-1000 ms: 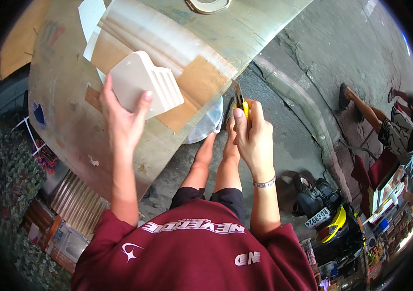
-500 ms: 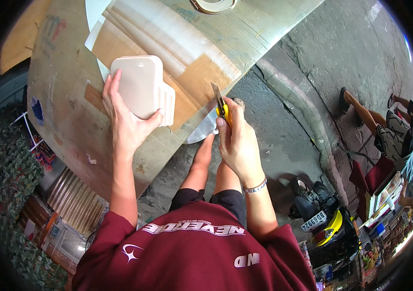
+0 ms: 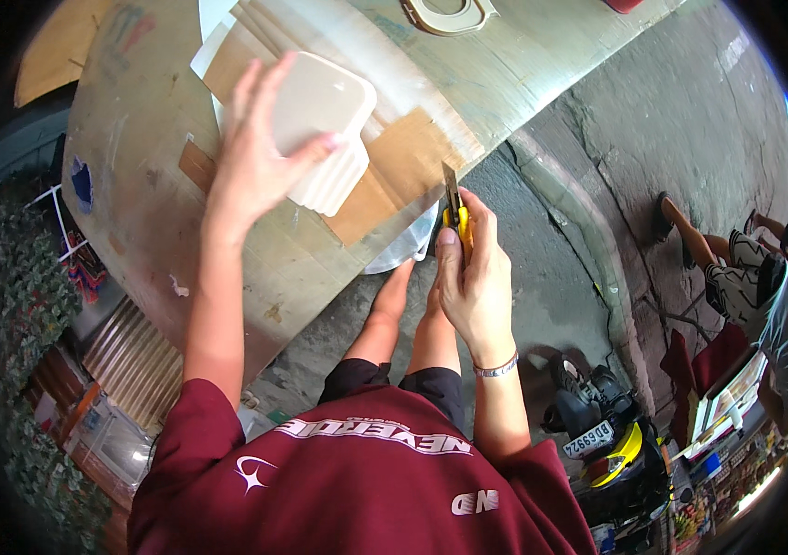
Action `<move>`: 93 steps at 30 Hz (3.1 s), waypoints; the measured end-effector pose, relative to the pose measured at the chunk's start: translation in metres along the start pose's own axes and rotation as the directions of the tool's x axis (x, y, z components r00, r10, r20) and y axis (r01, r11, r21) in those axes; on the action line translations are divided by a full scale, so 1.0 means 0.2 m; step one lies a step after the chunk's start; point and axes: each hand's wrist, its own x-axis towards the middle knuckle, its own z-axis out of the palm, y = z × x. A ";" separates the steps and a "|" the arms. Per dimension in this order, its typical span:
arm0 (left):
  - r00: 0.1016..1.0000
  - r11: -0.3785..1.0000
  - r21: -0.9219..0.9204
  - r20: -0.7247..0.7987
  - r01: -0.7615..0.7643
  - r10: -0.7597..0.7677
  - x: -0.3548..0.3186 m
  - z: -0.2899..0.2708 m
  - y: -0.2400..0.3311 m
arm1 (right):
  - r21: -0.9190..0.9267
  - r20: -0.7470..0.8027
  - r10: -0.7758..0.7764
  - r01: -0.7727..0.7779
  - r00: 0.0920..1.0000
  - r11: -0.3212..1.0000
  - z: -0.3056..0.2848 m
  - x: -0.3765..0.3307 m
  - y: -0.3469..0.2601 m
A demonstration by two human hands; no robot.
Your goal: The person uses a utility knife to cut a circular opening in a beige plastic container lid on a wooden table. They then walk to a counter and hand the cut lid to a woman who places it into a plastic bag. The person later picks up and moves two rolls of paper.
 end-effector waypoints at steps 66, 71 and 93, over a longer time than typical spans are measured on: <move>0.995 0.967 0.241 -0.068 0.086 -0.071 -0.20 0.23 0.08 | -0.477 0.009 -0.167 0.151 0.986 0.866 0.31 0.09 -0.11; 0.993 0.968 0.233 -0.091 0.092 -0.073 -0.21 0.24 0.08 | -0.472 -0.041 -0.186 0.145 0.982 0.870 0.35 0.09 -0.12; 0.987 0.983 0.147 -0.137 0.109 -0.089 -0.22 0.27 0.08 | -0.600 0.027 -0.039 0.048 0.999 0.798 0.35 0.04 -0.23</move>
